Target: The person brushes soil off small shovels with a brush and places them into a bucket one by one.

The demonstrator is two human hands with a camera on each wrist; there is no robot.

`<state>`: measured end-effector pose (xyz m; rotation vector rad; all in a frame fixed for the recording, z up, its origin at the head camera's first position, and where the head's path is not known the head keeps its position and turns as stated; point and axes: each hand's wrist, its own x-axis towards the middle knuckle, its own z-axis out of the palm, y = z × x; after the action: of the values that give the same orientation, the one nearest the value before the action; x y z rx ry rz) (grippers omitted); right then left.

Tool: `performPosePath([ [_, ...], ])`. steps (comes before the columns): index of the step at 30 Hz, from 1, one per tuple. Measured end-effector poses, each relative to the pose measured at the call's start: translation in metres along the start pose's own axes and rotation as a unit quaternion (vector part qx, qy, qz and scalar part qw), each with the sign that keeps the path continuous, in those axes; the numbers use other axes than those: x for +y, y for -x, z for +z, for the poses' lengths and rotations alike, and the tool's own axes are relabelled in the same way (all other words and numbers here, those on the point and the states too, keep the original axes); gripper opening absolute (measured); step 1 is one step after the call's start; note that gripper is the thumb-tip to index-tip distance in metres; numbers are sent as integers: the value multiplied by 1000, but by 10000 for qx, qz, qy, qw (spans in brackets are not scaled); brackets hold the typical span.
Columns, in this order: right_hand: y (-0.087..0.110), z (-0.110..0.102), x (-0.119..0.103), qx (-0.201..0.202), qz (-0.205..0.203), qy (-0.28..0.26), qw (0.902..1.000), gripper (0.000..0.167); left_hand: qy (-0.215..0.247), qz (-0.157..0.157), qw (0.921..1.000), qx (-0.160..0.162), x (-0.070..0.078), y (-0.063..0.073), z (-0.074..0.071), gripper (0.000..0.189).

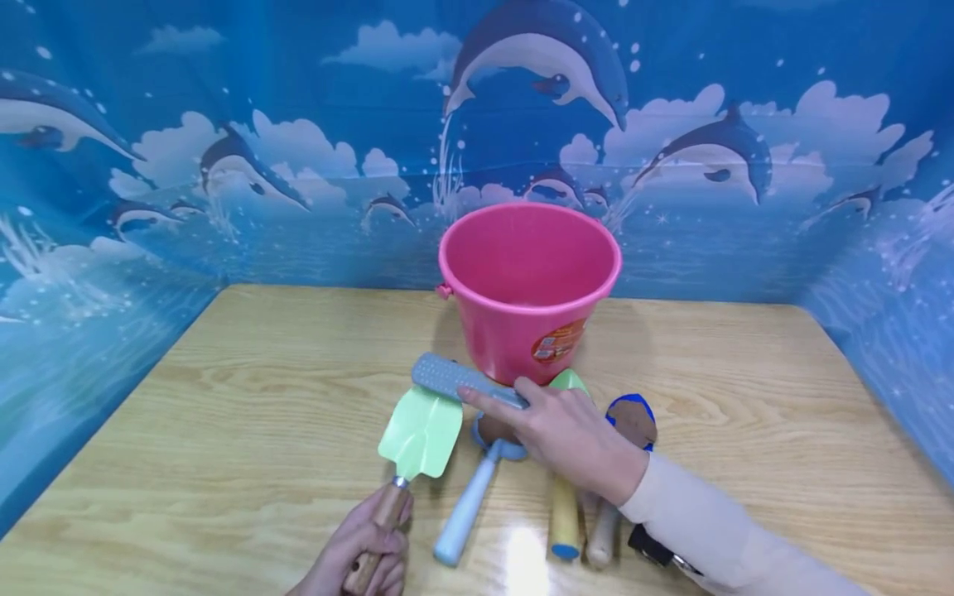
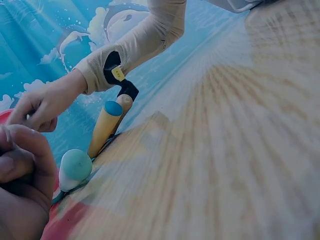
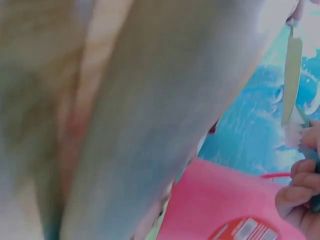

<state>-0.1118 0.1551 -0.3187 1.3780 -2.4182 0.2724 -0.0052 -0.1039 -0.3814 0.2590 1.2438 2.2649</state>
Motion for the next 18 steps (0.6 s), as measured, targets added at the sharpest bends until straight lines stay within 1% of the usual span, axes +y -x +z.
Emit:
performPosePath([
  [2,1,0,-6,131,-407,-96,9990,61,38,26,10000,1,0,0,0,19],
  [4,2,0,-14,190,-902,-120,9957,66,16,75,10000,16,1,0,0,20],
  [6,3,1,-18,121,-1222,-153,9923,80,2,100,9999,18,2,0,-1,21],
  [7,4,1,-18,87,-1271,-173,9917,84,8,106,9999,10,2,0,-2,21],
  [8,4,1,-16,77,-1216,-63,9925,86,13,109,9999,-3,2,0,-2,21],
  [9,5,1,-13,107,-1094,1,9939,84,12,117,9999,-24,3,0,-3,20],
  [10,6,0,-8,133,-905,35,9958,77,2,127,9999,-53,3,0,-3,19],
  [13,8,-2,7,257,-330,181,9990,47,38,155,9998,-116,2,-1,-4,17],
  [14,9,-3,10,348,-228,181,9990,43,19,183,9997,-135,2,-1,-4,17],
  [16,10,-3,12,532,-236,111,9982,45,8,243,9995,-181,1,-1,-4,16],
  [18,9,-2,7,636,-547,89,9964,44,-17,323,9992,-244,0,-2,-5,15],
])
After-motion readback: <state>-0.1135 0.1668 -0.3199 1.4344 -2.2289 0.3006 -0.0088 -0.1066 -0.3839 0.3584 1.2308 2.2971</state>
